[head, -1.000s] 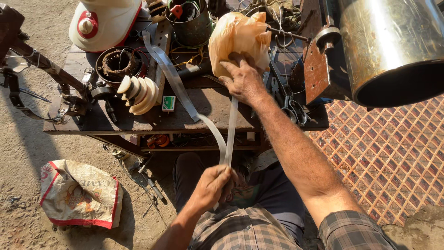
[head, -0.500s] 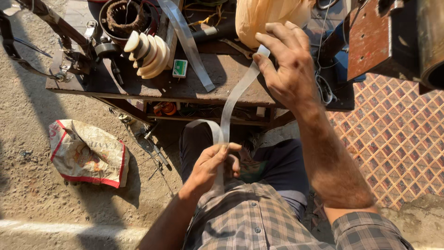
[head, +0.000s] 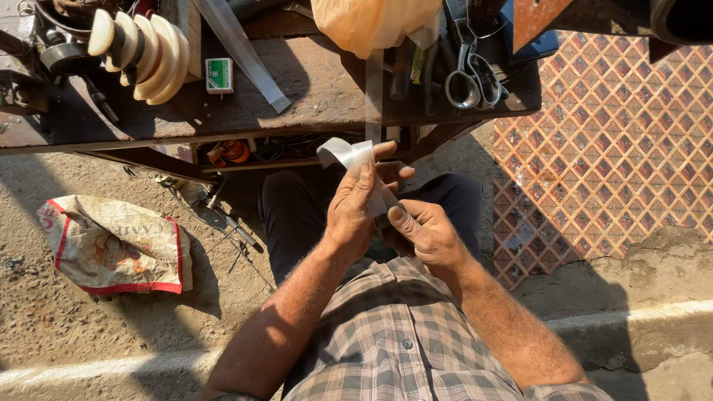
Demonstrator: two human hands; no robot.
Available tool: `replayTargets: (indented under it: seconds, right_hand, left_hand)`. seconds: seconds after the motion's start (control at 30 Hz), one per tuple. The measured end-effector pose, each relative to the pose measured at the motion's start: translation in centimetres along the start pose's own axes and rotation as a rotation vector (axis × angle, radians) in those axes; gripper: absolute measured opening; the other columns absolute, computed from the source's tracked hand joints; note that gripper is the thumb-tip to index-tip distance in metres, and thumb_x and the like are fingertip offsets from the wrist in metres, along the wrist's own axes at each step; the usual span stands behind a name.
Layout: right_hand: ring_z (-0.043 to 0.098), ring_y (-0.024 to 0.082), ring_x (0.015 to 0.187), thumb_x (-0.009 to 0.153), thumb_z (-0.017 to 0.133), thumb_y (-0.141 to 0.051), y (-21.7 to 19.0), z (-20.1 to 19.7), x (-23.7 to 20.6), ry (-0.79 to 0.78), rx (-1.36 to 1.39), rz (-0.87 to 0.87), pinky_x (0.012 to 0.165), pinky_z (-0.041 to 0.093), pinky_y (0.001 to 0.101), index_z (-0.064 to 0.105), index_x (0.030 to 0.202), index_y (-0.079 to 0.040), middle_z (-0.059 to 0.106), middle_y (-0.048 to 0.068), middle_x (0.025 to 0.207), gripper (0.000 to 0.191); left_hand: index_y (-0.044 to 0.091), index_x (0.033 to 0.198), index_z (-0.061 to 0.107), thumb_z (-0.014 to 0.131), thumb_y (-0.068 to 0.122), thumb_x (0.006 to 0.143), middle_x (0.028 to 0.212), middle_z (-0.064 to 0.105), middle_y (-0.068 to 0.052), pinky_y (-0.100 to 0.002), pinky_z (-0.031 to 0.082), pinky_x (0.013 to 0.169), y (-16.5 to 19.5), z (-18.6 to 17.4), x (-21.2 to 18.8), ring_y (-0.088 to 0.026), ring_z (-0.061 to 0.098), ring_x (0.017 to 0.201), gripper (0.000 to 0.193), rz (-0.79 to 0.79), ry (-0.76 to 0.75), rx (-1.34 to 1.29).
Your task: The person sits at an outdoor workbench handling translucent plastic strips. They pull strips from a pile, cut them to length with scissors, gather and knot strips together by hand, and place the finished tied bundles on the bench.
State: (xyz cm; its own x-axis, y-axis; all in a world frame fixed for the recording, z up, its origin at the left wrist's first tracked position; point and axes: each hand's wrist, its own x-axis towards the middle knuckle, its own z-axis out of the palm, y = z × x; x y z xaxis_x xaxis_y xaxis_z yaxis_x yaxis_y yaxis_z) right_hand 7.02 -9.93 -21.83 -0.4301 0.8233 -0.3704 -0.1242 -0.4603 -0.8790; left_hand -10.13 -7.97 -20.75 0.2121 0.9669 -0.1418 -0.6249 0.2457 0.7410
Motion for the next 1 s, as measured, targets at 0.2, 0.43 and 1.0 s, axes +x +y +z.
replayTargets:
  seconds: [0.2,0.43,1.0]
  right_hand:
    - [0.053,0.007,0.065,0.098,0.050,-0.063,-1.0,1.2,0.6,0.027,0.086,0.001,0.054,0.044,0.0240,0.063,0.110,-0.004,0.057,0.000,0.079,0.062]
    - [0.054,0.006,0.061,0.107,0.057,-0.034,-1.9,-0.5,-0.6,0.109,-0.025,-0.015,0.053,0.042,0.0206,0.070,0.108,0.002,0.064,0.002,0.080,0.038]
    - [0.066,0.009,0.077,0.106,0.059,-0.048,-0.7,-3.5,2.3,-0.069,-0.122,0.003,0.068,0.054,0.0205,0.073,0.105,0.002,0.068,0.005,0.085,0.052]
  left_hand:
    - [0.010,0.135,0.058,0.043,0.047,0.108,0.116,0.068,-0.010,-0.039,0.053,0.080,-2.0,0.4,0.0,-0.019,0.066,0.098,0.048,-0.041,0.045,-0.126]
    - [0.006,0.121,0.066,0.047,0.045,0.112,0.109,0.070,-0.010,-0.034,0.049,0.101,-2.3,-0.8,0.2,-0.018,0.066,0.107,0.044,0.119,0.100,0.001]
    - [0.003,0.104,0.066,0.052,0.043,0.111,0.077,0.064,-0.006,-0.027,0.054,0.062,-1.8,-3.9,-2.7,-0.014,0.061,0.067,0.042,-0.289,-0.136,0.009]
